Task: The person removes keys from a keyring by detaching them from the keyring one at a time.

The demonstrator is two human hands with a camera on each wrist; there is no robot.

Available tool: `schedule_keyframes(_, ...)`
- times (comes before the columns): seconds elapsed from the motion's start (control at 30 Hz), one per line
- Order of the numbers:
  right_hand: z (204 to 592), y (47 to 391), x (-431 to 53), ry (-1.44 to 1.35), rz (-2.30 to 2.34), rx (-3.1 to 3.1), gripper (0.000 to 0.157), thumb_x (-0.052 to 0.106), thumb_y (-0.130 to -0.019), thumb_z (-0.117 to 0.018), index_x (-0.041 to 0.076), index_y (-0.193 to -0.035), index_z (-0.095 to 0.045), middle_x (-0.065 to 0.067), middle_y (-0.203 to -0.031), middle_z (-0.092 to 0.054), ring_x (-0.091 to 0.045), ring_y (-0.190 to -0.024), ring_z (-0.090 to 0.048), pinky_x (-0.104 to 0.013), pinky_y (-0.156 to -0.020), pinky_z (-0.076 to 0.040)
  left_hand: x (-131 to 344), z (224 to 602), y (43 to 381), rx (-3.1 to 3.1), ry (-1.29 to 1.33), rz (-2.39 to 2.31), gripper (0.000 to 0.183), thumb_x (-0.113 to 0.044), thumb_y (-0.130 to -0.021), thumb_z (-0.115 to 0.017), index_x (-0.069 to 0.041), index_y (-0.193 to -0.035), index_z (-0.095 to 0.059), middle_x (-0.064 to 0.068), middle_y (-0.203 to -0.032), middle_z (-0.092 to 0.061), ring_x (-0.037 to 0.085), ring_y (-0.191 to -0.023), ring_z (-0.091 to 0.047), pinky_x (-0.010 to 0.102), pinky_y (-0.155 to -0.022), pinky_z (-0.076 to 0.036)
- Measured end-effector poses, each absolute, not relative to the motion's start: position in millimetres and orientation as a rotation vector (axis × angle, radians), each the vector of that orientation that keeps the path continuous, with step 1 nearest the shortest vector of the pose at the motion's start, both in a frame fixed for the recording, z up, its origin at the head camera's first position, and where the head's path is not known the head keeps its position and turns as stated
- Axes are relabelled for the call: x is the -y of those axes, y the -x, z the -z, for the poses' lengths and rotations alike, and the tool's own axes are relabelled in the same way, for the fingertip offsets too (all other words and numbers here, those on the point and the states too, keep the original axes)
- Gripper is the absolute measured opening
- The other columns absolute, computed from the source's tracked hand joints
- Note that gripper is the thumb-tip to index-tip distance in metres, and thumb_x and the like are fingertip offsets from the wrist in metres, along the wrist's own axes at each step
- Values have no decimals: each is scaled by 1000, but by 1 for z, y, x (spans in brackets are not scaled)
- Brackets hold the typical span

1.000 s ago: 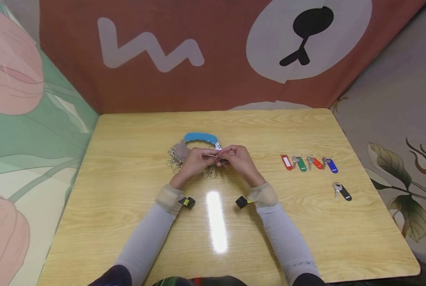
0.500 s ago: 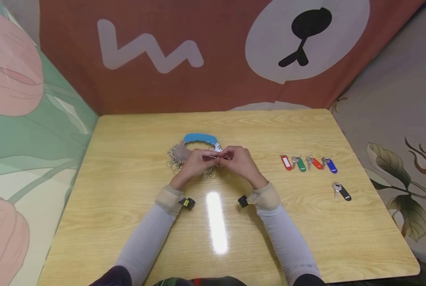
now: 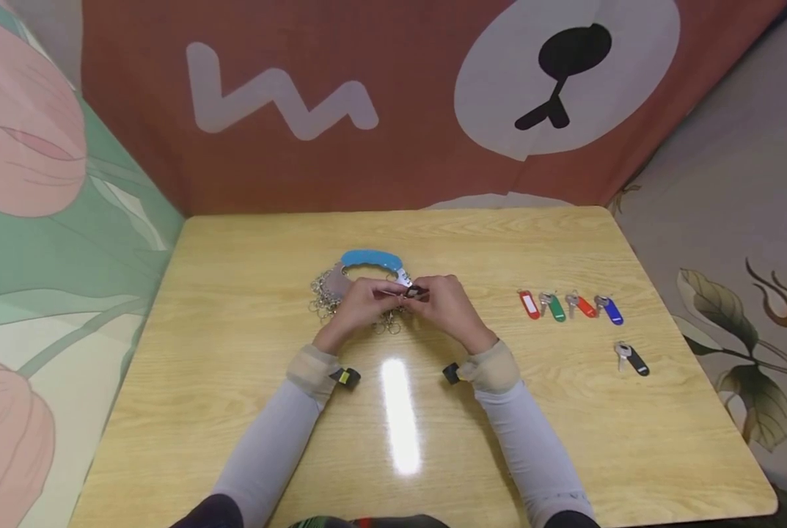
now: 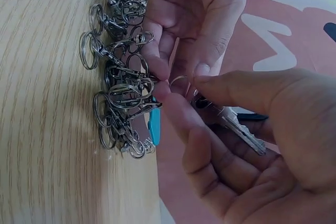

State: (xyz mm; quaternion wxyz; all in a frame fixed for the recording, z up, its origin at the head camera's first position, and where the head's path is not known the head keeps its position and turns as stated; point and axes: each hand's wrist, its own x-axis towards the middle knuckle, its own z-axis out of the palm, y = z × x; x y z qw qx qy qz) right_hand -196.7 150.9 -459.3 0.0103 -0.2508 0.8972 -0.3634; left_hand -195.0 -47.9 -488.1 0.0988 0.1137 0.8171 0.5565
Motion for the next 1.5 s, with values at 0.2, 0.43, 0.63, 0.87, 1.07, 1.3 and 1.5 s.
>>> schedule_keyframes(0.2, 465, 199, -154, 712, 1231, -2748, 11, 14, -92, -85, 7, -86, -78, -5, -86, -79, -22, -83, -76, -39, -74, -65, 48, 489, 195, -2393, -318, -1678, 25, -17, -95, -81, -9, -119, -81, 11, -122, -78, 22, -101, -78, 27, -86, -61)
schedule_keyframes(0.43, 474, 204, -158, 527, 1455, -2553, 13, 14, -93, -84, 4, -86, -79, -10, -85, -80, -21, -79, -78, -26, -68, -61, 48, 488, 194, -2355, -302, -1720, 24, -15, -96, -79, -7, -119, -80, 13, -122, -77, 23, -101, -78, 28, -86, -62)
schedule_keyframes(0.63, 480, 208, -159, 213, 1703, -2264, 20, 7, -95, -80, -12, -99, -75, -20, -89, -79, -25, -78, -78, -35, -73, -66, 48, 489, 194, -2363, -305, -1709, 23, -11, -95, -79, -8, -117, -81, 11, -122, -77, 22, -99, -79, 26, -82, -62)
schedule_keyframes(0.87, 481, 209, -159, 161, 1732, -2250, 24, 9, -96, -80, -13, -102, -75, -22, -91, -78, -25, -78, -78, -33, -72, -66, 48, 490, 193, -2343, -300, -1712, 22, -9, -95, -78, -9, -117, -81, 10, -124, -77, 21, -100, -78, 26, -82, -62)
schedule_keyframes(1.07, 474, 206, -160, 431, 1512, -2483, 13, 12, -92, -83, 0, -91, -80, -14, -86, -79, -19, -75, -75, -23, -67, -57, 49, 491, 194, -2326, -304, -1723, 22, -15, -99, -76, -7, -119, -80, 10, -121, -77, 19, -99, -77, 25, -82, -60)
schedule_keyframes(1.3, 470, 204, -160, 612, 1368, -2630, 7, 11, -92, -83, 7, -87, -80, -5, -84, -77, -14, -74, -66, -22, -65, -51, 50, 492, 195, -2329, -342, -1684, 21, -16, -99, -76, -9, -119, -80, 9, -121, -77, 19, -101, -77, 25, -83, -60)
schedule_keyframes(1.5, 474, 205, -160, 521, 1468, -2586, 11, 8, -91, -82, 2, -84, -79, -9, -78, -76, -13, -65, -63, -22, -58, -48, 50, 489, 194, -2289, -323, -1725, 21, -11, -98, -77, -8, -118, -79, 9, -118, -77, 24, -104, -77, 29, -84, -62)
